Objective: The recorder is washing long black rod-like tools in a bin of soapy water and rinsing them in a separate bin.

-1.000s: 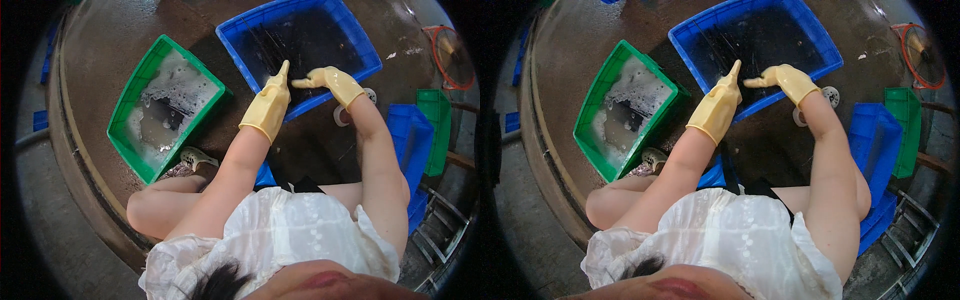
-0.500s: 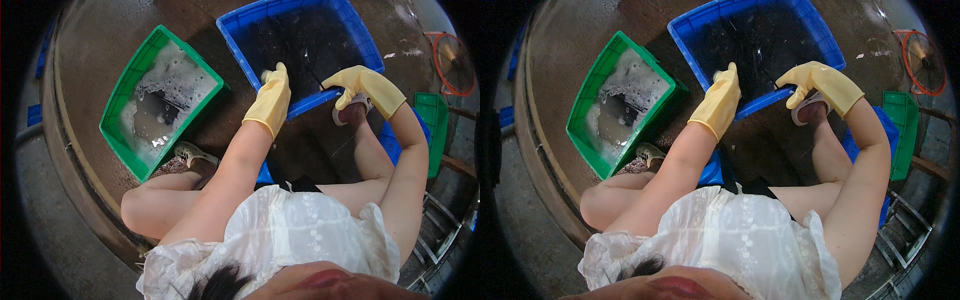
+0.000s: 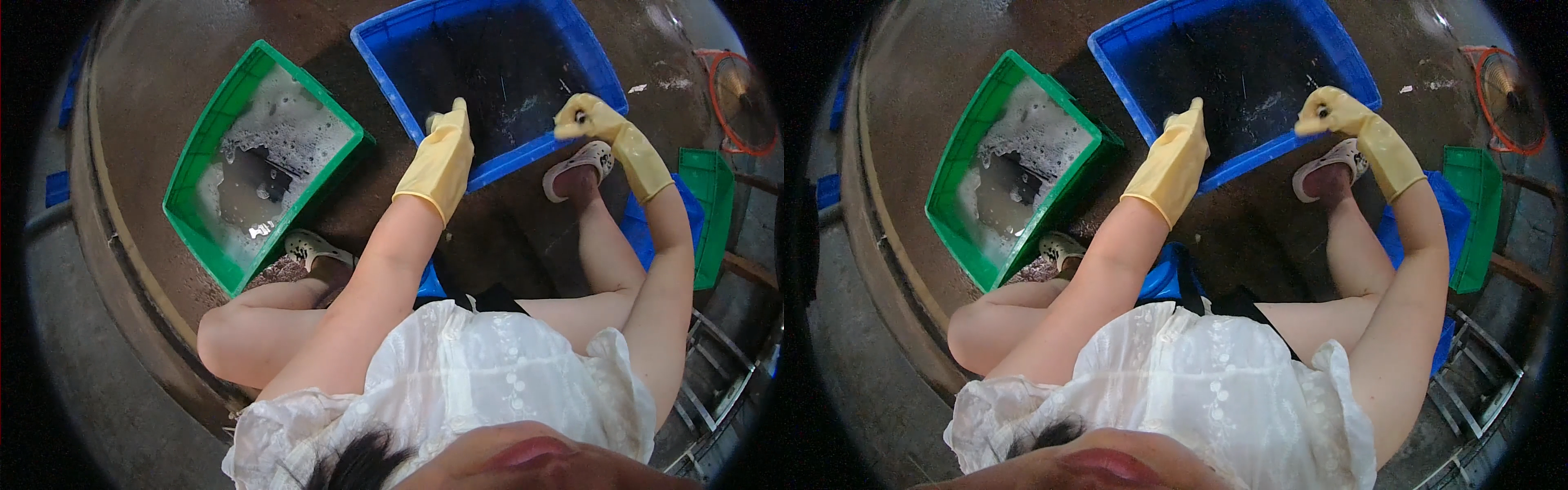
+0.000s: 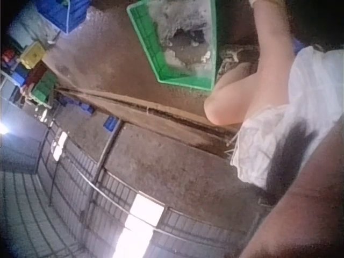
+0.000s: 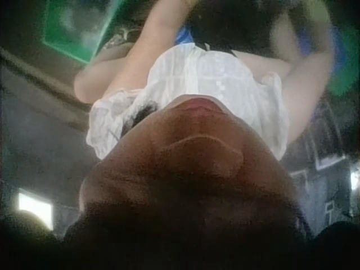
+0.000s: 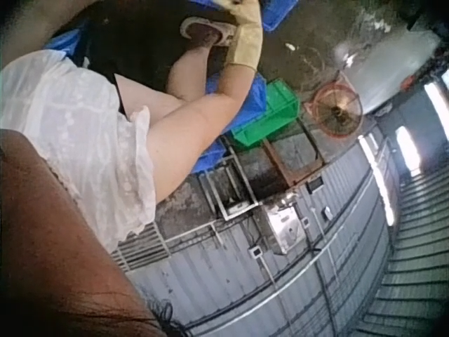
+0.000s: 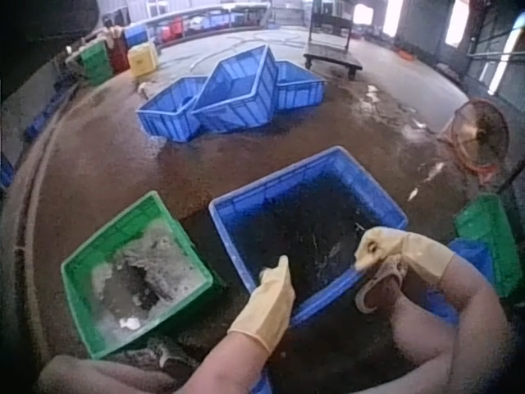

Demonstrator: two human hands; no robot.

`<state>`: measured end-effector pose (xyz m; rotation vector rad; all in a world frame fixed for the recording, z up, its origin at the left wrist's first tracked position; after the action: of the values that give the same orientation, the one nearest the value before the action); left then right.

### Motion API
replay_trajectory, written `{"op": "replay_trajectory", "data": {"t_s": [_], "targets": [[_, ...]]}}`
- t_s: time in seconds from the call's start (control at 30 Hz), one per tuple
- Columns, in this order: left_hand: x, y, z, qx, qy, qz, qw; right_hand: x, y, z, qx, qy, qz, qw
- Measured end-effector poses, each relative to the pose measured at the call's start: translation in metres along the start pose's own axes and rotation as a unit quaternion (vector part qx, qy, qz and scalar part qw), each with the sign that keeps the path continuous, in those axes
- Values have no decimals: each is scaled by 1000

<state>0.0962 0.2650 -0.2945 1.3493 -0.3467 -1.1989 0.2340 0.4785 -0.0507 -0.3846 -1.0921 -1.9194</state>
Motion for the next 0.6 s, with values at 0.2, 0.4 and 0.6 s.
{"op": "replay_trajectory", "data": {"t_s": [0.2,0.4,0.6], "targets": [[28,-56,90,-11,-112,-19,993,103,-77,2,-268,-257,68,926],[27,-30,126,-20,-376,-22,926,180,-64,32,-379,-352,142,844],[86,-114,198,-76,-315,-74,943,380,-20,16,-306,-297,279,861]]}}
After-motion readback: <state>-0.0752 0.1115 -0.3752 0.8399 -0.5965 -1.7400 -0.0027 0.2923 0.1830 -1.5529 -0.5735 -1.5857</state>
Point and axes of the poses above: each hand's wrist, its own y-axis away from the middle knuckle, its own z-axis out of the back of the hand, x = y × z, the point moved 8 cm from there along -y, towards the middle knuckle, and after that the axes turned 2 degrees about -z, right-handed, at the moved point
